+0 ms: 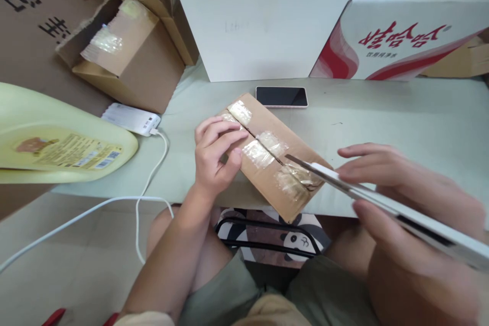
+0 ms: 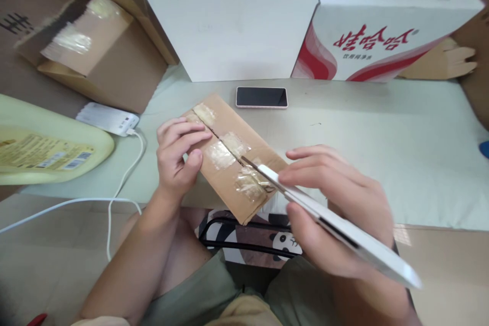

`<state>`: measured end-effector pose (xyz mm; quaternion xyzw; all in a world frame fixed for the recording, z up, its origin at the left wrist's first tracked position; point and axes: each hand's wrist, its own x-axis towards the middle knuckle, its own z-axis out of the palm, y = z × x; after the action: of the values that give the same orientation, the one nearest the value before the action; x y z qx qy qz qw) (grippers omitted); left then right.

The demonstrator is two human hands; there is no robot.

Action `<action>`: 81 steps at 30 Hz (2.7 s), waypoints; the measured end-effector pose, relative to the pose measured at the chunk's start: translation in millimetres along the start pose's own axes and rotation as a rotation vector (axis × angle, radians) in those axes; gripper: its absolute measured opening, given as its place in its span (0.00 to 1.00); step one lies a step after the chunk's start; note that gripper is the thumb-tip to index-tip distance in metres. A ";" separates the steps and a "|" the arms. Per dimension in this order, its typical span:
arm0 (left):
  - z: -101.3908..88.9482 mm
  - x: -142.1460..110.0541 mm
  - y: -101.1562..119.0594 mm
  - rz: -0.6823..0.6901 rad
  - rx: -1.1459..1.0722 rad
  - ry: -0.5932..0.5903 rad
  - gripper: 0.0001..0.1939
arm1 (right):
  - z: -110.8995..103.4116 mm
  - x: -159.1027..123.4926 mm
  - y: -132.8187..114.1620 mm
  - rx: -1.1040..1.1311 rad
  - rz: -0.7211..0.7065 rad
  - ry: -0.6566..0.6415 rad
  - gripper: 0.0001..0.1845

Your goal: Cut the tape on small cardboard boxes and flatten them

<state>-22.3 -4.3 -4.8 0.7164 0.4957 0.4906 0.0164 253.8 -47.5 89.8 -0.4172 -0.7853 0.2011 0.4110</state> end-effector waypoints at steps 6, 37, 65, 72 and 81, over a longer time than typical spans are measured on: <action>1.4 0.6 -2.4 0.104 -0.035 0.037 0.14 | -5.8 -1.1 6.5 0.116 -0.067 0.005 0.05; 11.8 0.0 -4.1 0.097 -0.021 0.108 0.18 | 1.1 -1.6 15.2 -0.122 -0.249 -0.103 0.10; 15.3 -0.3 -1.5 0.117 -0.024 0.124 0.17 | -11.4 -4.1 11.5 -0.139 -0.255 -0.157 0.09; 15.0 0.9 0.2 0.122 -0.003 0.114 0.18 | -21.9 -8.6 10.0 -0.146 -0.263 -0.165 0.08; 15.2 -1.5 -0.7 0.052 0.014 0.089 0.23 | -29.3 -8.6 4.1 -0.075 -0.225 -0.192 0.11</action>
<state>-11.9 1.9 -14.1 0.7067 0.4806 0.5187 -0.0232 282.4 -53.0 100.0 -0.3204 -0.8698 0.1631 0.3380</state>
